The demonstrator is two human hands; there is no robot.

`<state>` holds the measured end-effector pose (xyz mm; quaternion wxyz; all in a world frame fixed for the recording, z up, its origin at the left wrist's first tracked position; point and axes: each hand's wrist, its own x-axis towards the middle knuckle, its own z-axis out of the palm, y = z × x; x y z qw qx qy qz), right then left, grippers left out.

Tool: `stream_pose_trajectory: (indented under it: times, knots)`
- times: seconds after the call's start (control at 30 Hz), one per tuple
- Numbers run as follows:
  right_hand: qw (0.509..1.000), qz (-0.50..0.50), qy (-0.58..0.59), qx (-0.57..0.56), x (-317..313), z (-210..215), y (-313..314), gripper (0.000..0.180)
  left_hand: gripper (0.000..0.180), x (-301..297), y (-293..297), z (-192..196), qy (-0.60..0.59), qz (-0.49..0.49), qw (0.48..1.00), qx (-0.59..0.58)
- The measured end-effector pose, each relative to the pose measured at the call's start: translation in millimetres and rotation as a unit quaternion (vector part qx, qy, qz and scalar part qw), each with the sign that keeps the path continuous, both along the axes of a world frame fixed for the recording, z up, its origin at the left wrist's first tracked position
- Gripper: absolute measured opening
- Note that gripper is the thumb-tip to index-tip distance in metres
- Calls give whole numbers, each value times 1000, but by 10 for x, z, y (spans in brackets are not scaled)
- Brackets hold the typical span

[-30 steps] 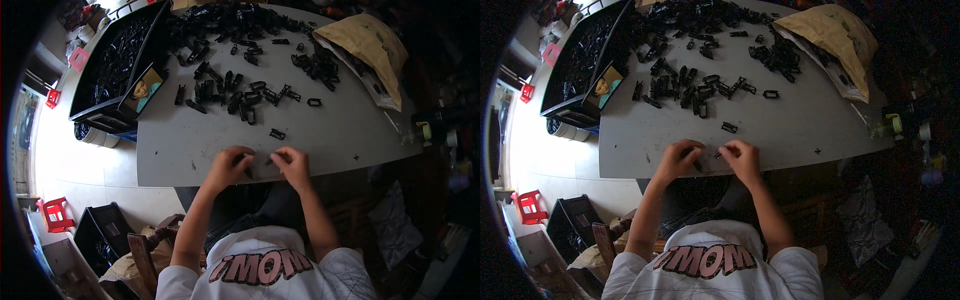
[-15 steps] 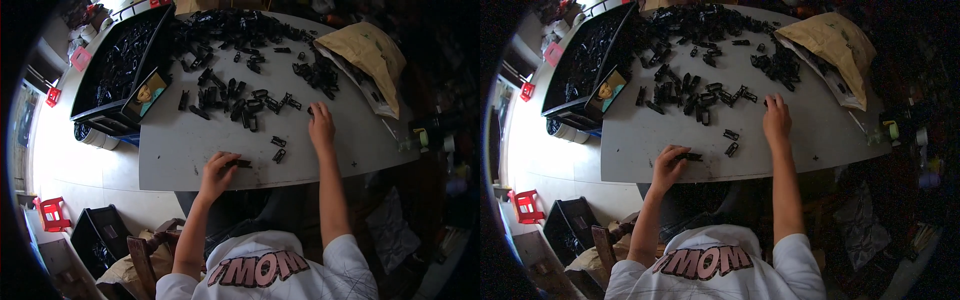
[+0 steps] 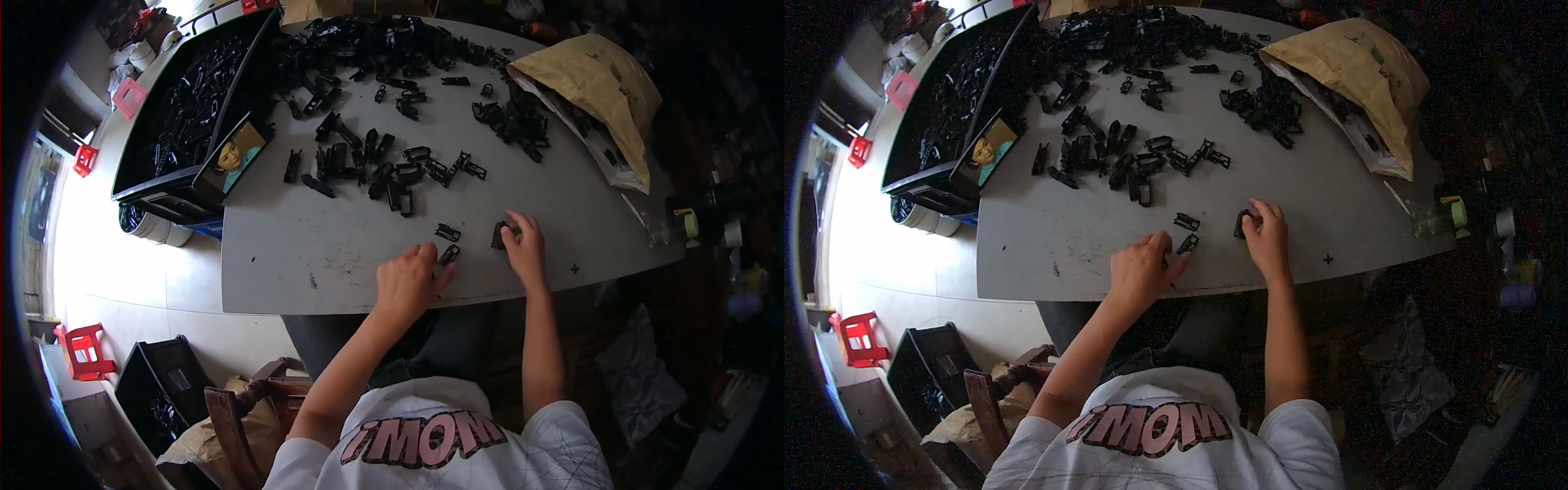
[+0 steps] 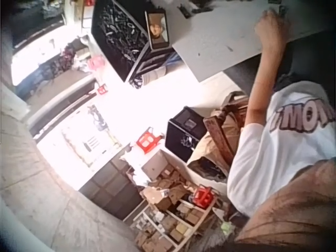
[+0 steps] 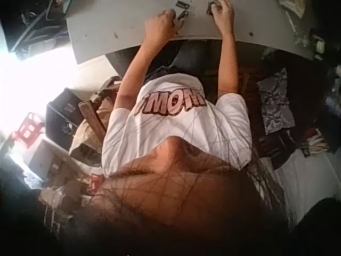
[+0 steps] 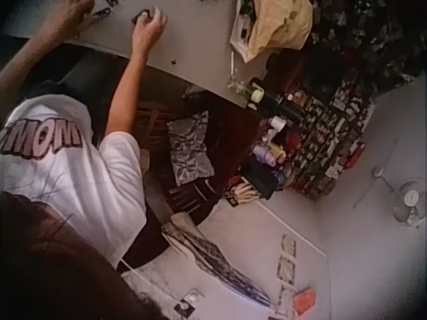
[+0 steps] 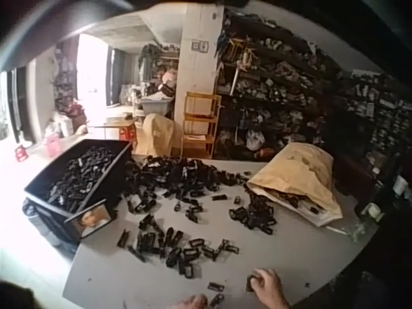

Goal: The recorder is manually assembling small black hardware clips on a workbench.

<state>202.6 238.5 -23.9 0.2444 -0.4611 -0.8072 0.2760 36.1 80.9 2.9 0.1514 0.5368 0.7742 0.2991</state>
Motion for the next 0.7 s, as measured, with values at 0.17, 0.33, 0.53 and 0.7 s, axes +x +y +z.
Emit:
stream_pose_trajectory:
  times: [0.17,0.33,0.53,0.7]
  knots:
    - [994,-34,-90,60,-52,112,-290,34,24,73,138,-29,98,-40,991,-83]
    - [998,-15,-57,37,22,90,-290,34,20,-132,72,43,110,-127,986,-23]
    - [987,132,48,-81,-193,403,-566,29,16,-509,-300,-129,-241,-3,966,89]
    - [965,245,-9,88,-289,343,-616,32,18,-602,-509,-275,-385,-28,916,105]
